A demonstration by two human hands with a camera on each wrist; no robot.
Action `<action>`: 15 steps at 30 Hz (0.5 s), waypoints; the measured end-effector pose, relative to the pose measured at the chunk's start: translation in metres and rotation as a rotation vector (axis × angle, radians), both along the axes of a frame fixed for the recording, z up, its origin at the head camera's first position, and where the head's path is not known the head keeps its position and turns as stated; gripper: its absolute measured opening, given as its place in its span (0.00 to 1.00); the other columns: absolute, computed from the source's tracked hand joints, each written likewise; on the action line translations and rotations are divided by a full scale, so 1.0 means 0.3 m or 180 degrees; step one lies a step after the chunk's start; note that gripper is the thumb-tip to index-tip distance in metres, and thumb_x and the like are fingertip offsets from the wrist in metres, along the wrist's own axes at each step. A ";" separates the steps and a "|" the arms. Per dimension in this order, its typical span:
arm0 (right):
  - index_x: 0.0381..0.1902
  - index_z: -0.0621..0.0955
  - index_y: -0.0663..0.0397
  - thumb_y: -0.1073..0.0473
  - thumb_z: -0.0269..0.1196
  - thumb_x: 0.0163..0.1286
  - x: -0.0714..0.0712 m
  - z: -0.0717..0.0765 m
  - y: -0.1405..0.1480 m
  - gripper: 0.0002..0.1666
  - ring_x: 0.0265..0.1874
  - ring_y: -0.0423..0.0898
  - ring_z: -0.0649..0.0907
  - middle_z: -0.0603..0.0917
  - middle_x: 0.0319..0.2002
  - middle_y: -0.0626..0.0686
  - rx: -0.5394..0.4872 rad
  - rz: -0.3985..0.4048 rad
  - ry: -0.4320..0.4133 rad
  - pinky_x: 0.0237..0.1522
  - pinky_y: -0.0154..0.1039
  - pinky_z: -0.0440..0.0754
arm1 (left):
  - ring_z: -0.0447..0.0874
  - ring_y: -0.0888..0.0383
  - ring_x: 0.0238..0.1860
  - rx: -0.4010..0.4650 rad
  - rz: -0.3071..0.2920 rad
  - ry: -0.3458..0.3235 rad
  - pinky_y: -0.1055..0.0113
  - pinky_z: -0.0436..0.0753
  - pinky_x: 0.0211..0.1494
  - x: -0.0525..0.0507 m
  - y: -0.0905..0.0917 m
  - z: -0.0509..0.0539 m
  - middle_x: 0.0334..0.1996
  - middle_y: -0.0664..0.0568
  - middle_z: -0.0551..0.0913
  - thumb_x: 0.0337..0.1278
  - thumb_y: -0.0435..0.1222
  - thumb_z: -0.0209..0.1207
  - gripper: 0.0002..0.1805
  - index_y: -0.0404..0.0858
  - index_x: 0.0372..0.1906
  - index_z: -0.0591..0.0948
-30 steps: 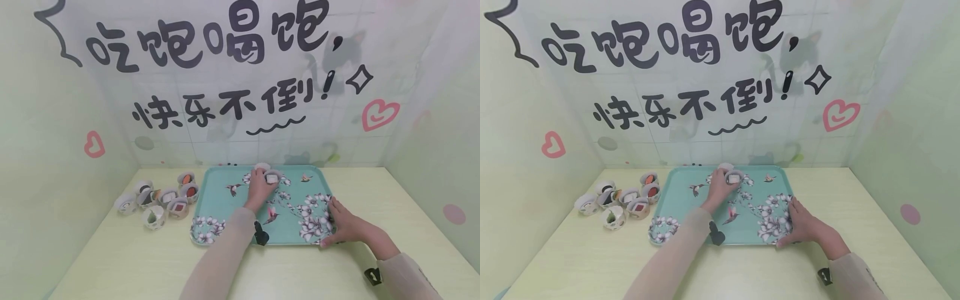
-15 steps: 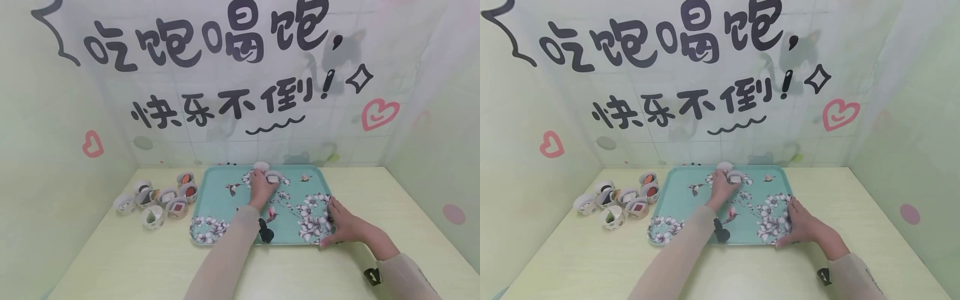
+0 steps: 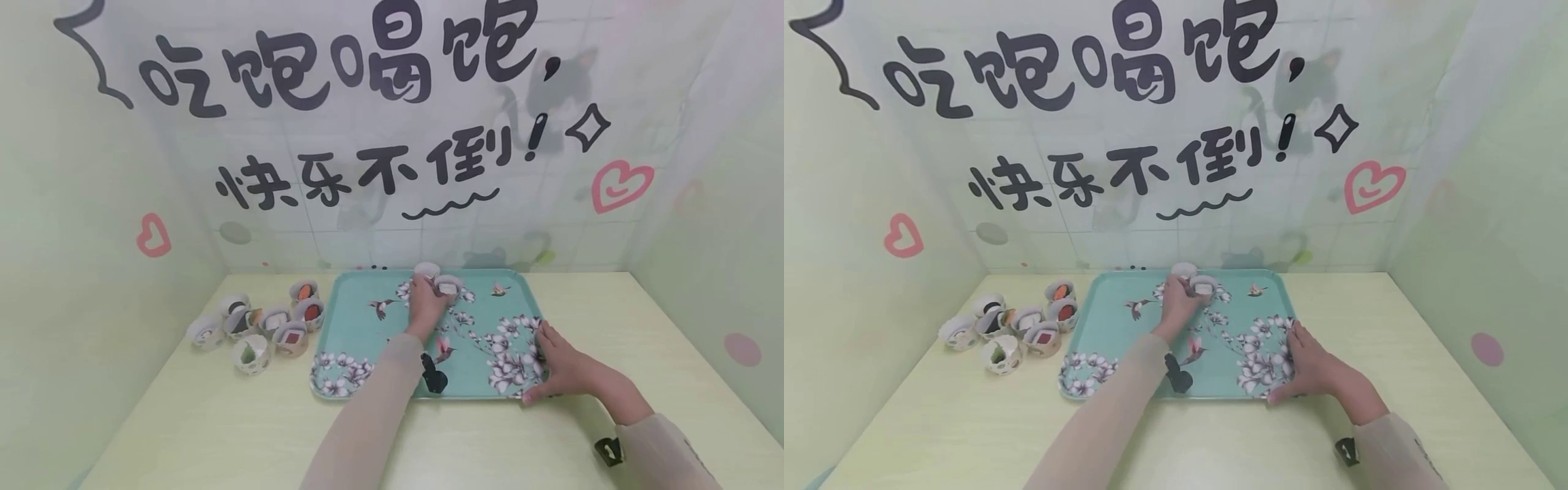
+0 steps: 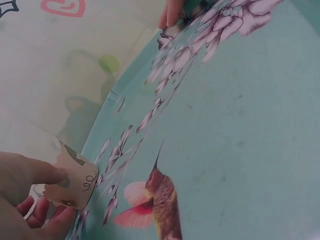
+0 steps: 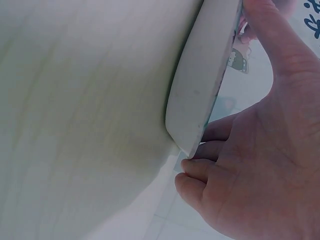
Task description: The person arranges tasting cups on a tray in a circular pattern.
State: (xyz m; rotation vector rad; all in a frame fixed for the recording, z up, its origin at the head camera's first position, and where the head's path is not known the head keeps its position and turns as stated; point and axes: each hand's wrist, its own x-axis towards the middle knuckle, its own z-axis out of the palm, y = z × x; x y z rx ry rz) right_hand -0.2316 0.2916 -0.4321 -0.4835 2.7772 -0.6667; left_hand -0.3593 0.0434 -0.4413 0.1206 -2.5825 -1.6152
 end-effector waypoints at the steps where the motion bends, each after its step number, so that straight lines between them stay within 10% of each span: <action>1: 0.71 0.46 0.87 0.40 0.80 0.44 0.000 0.000 -0.001 0.80 0.72 0.80 0.45 0.39 0.72 0.84 -0.0005 0.0004 0.0006 0.70 0.73 0.52 | 0.76 0.52 0.45 0.0030 -0.0013 0.0002 0.57 0.79 0.50 -0.001 -0.004 0.001 0.46 0.45 0.74 0.56 0.34 0.70 0.24 0.39 0.48 0.66; 15: 0.71 0.46 0.87 0.41 0.80 0.44 0.003 -0.002 -0.008 0.80 0.72 0.80 0.45 0.39 0.72 0.84 -0.0011 -0.0045 -0.0001 0.70 0.73 0.52 | 0.79 0.50 0.51 -0.0006 -0.0260 -0.0042 0.57 0.81 0.55 0.000 -0.112 0.020 0.52 0.44 0.80 0.55 0.40 0.71 0.27 0.38 0.55 0.71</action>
